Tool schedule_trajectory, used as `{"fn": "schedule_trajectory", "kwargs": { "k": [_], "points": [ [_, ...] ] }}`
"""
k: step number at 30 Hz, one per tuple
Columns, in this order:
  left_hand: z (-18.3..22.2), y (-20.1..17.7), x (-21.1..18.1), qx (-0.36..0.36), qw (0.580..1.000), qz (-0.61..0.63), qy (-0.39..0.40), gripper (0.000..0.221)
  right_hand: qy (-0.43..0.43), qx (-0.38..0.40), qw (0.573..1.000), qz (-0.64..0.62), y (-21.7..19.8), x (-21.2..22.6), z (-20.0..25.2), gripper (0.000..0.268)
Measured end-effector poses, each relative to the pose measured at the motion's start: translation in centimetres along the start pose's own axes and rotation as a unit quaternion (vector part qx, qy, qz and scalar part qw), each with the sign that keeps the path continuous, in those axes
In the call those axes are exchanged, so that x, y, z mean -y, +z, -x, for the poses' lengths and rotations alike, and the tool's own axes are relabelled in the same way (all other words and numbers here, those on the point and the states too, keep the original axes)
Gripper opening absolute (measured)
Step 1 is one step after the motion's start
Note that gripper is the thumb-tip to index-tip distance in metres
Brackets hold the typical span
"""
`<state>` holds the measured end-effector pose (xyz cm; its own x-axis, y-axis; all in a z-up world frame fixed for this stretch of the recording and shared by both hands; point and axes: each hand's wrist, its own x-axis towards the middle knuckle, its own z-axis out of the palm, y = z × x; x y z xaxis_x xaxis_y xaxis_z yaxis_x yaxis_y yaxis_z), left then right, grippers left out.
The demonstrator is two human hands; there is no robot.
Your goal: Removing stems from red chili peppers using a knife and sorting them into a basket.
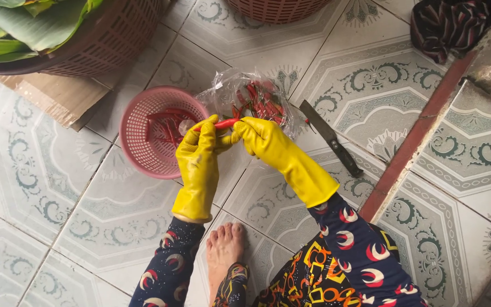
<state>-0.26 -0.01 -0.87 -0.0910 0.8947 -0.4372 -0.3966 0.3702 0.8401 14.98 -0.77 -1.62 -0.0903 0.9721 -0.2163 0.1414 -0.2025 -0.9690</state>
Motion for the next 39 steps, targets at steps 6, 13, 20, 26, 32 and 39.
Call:
{"fn": "schedule_trajectory", "kwargs": {
  "k": [6, 13, 20, 26, 32, 39],
  "points": [
    [0.1, -0.8, -0.9, 0.011, 0.990, -0.111, 0.088, 0.029, -0.084, -0.032, 0.981, 0.172, 0.1, -0.2, 0.4, 0.026],
    [0.1, -0.3, -0.8, -0.012, 0.999, -0.021, -0.030, 0.025, -0.107, -0.017, 0.984, 0.144, 0.0, 0.1, -0.1, 0.024],
    [0.0, -0.4, -1.0, -0.016, 0.986, 0.078, -0.149, 0.025, 0.057, 0.022, 0.963, -0.263, 1.1, -0.7, 0.1, 0.023],
    [-1.1, -5.0, -4.2, -0.088, 0.993, -0.076, 0.012, 0.024, 0.030, -0.137, 0.981, -0.132, -1.4, -2.8, -2.2, 0.027],
    [-1.6, -8.5, -2.4, -0.035, 0.906, -0.394, 0.152, 0.057, 0.238, 0.030, 0.842, 0.482, 2.4, -1.5, -6.8, 0.079],
    [1.8, -4.2, -0.9, 0.015, 0.957, -0.265, 0.118, 0.024, 0.171, -0.113, 0.966, 0.157, -1.2, -2.2, -2.2, 0.020]
  ]
}}
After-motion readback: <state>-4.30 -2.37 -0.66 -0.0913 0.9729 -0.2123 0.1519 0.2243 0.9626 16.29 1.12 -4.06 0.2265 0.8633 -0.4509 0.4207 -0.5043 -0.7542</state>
